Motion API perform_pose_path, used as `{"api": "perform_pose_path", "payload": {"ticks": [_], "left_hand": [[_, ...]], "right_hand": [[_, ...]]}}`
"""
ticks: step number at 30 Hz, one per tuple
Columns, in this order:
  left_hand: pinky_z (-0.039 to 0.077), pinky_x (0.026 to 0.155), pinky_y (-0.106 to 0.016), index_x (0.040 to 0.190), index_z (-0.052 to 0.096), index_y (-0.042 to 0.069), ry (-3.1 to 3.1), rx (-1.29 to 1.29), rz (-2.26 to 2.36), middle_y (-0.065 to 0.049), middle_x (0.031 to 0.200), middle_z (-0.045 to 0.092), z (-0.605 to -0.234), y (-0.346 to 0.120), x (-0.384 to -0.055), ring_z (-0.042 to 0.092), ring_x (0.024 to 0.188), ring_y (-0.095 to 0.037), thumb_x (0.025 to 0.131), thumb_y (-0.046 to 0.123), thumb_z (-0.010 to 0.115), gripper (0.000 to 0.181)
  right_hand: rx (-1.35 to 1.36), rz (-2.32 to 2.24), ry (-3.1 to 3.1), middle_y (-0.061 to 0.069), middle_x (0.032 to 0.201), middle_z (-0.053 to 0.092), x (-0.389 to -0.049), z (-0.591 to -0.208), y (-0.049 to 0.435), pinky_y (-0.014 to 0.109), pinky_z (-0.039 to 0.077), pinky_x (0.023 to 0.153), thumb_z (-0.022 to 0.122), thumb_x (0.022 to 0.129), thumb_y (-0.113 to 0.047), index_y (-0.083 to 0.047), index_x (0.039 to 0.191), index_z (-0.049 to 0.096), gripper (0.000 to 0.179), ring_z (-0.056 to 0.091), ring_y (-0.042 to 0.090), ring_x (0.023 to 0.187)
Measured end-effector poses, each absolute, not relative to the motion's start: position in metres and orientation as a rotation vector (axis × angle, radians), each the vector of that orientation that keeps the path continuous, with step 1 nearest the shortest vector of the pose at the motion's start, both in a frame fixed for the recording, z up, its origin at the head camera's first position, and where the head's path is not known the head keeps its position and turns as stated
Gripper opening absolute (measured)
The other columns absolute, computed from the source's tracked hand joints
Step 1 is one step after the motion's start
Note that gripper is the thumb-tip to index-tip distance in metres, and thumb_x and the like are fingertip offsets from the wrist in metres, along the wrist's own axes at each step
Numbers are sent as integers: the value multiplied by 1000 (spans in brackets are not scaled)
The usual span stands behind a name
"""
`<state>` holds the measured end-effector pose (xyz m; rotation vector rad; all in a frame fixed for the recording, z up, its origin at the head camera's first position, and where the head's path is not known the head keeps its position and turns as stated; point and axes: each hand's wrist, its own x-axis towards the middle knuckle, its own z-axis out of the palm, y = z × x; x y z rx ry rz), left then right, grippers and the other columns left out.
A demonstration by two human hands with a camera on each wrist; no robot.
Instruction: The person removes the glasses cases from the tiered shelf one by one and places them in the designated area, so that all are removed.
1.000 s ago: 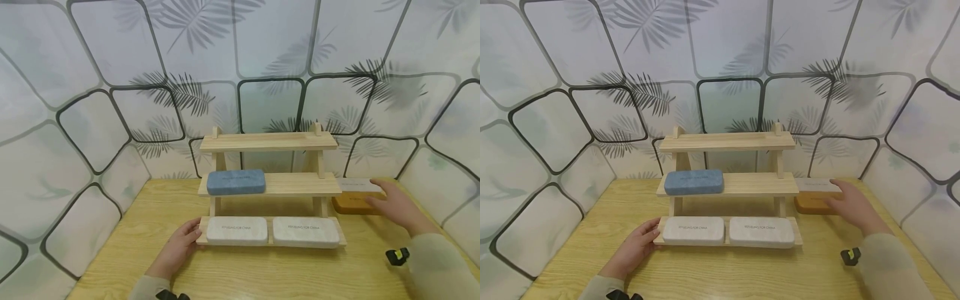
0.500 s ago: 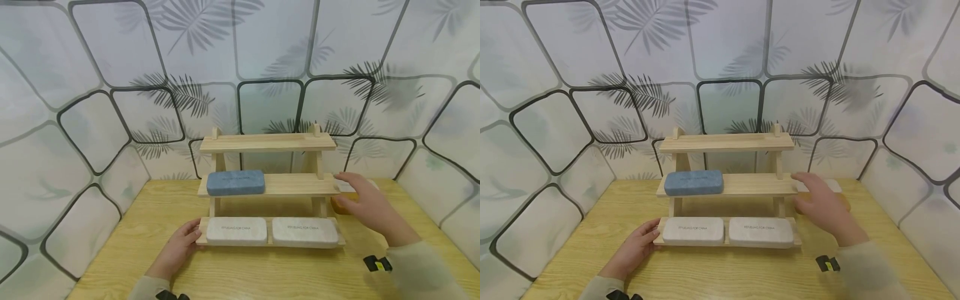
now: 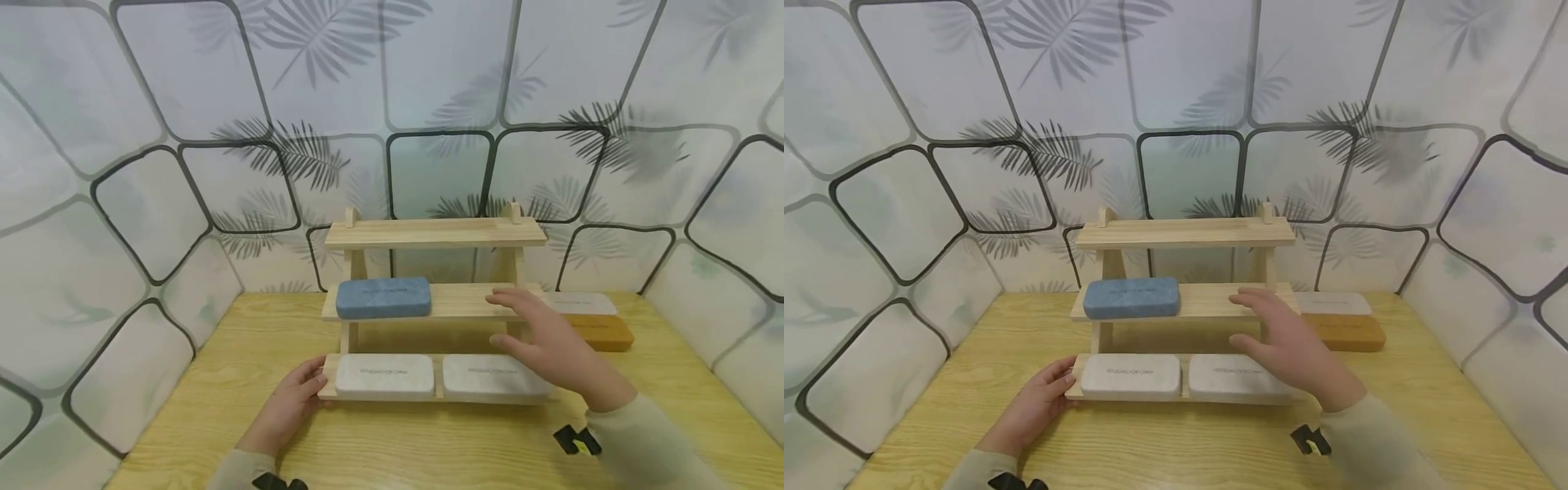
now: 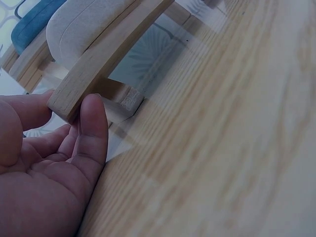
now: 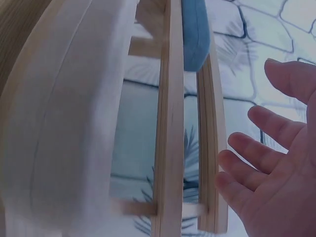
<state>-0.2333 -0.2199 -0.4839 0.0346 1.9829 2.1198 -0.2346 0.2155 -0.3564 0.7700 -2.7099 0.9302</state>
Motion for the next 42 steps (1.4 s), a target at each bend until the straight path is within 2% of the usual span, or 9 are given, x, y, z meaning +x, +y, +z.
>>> {"api": "perform_pose_path", "payload": {"ticks": [4, 8, 22, 28, 33, 37, 42], "left_hand": [[55, 86, -37, 154, 29, -5, 1995, 22, 2119, -26, 143, 44, -483, -222, -232, 58, 110, -21, 109, 13, 46, 52], [54, 87, -37, 154, 29, -5, 1996, 30, 2111, -25, 143, 44, -483, -222, -232, 58, 111, -21, 109, 13, 46, 52], [54, 88, -37, 154, 30, -4, 2005, 21, 2104, -24, 141, 46, -483, -221, -235, 58, 110, -21, 108, 13, 47, 51], [55, 87, -37, 153, 33, -3, 2009, 6, 2106, -23, 140, 48, -485, -220, -235, 59, 111, -23, 107, 13, 48, 50], [55, 87, -38, 152, 34, -2, 2006, 8, 2103, -23, 140, 48, -485, -219, -237, 59, 111, -24, 107, 13, 49, 50], [55, 87, -39, 152, 34, -2, 2016, 9, 2100, -24, 141, 47, -485, -219, -237, 58, 112, -24, 107, 14, 49, 50], [55, 87, -38, 152, 35, -3, 2041, -10, 2102, -24, 147, 44, -485, -219, -235, 58, 113, -24, 107, 12, 48, 49]], "right_hand": [[840, 1018, -2692, 5, 159, 35, -241, -360, 191, 64, 35, 108, 65, 98, -47, -17, 153, 43, 66, 35, 34, 143], [881, 1085, -2672, 5, 159, 35, -247, -363, 171, 61, 32, 111, 67, 97, -47, -16, 155, 39, 72, 33, 31, 144], [808, 1150, -2733, 9, 162, 31, -271, -367, 136, 56, 29, 115, 73, 93, -40, -22, 163, 18, 90, 36, 31, 143], [777, 1181, -2777, 12, 162, 30, -289, -366, 126, 47, 29, 117, 75, 92, -32, -14, 163, 16, 95, 39, 29, 142], [779, 1188, -2820, 13, 163, 27, -300, -364, 121, 42, 30, 116, 73, 94, -28, -9, 163, 14, 93, 37, 28, 144], [771, 1166, -2867, 9, 164, 25, -307, -363, 117, 43, 32, 116, 71, 95, -39, -14, 164, 13, 93, 33, 25, 145], [749, 1055, -2903, 8, 165, 25, -312, -364, 108, 48, 28, 117, 69, 92, -55, -16, 164, 14, 98, 29, 26, 147]]}}
